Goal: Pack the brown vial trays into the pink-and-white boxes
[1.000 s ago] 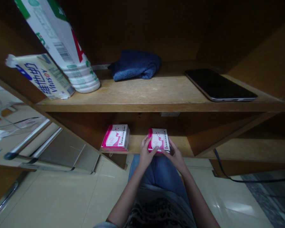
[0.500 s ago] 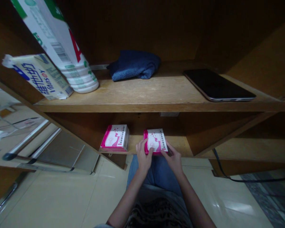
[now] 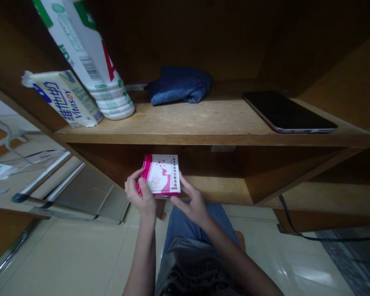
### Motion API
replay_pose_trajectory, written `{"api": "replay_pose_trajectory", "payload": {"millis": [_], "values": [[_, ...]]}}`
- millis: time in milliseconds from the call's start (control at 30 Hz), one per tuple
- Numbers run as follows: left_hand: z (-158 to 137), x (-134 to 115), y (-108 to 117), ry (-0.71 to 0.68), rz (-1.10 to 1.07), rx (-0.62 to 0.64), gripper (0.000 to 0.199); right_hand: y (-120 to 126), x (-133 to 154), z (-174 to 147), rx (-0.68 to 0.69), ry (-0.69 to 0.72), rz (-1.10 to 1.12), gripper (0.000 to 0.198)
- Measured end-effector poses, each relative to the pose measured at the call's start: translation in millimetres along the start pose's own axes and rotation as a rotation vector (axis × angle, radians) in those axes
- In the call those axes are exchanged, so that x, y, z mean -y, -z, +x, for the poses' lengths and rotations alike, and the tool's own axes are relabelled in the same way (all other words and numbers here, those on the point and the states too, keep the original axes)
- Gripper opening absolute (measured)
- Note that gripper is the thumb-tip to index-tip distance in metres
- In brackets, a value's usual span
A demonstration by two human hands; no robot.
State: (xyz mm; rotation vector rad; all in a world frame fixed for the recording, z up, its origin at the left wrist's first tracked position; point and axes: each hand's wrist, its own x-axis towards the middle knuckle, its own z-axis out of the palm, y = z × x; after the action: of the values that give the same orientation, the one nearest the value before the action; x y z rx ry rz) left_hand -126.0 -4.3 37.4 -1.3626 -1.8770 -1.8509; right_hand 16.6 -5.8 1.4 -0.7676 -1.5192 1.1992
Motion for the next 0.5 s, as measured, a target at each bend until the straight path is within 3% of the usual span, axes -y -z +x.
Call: {"api": "replay_pose_trajectory", "payload": {"millis": [133, 233, 333, 400, 500], "values": [[16.8, 35.9, 8.0, 0.059, 0.066, -0.002, 0.04, -19.1, -5.2, 17.2, 0.14, 0.007, -0.08, 0.079], [22.5, 59.8, 11.5, 0.163, 0.04, 0.142, 0.038, -27.0, -14.4, 23.3, 0.205, 0.028, -0.139, 0.082], [28.3, 71.2, 16.6, 0.334, -0.088, 0.314, 0.045, -29.6, -24.9, 25.5, 0.165, 0.034, -0.15, 0.073], [35.3, 72.4, 21.3, 0.49, -0.217, 0.442, 0.057, -29.8, -31.3, 28.1, 0.087, -0.058, -0.097, 0.067], [50.0, 73.1, 27.6, 0.772, -0.452, 0.686, 0.068, -29.4, -36.7, 37.4, 0.002, -0.324, 0.092, 0.073]]}}
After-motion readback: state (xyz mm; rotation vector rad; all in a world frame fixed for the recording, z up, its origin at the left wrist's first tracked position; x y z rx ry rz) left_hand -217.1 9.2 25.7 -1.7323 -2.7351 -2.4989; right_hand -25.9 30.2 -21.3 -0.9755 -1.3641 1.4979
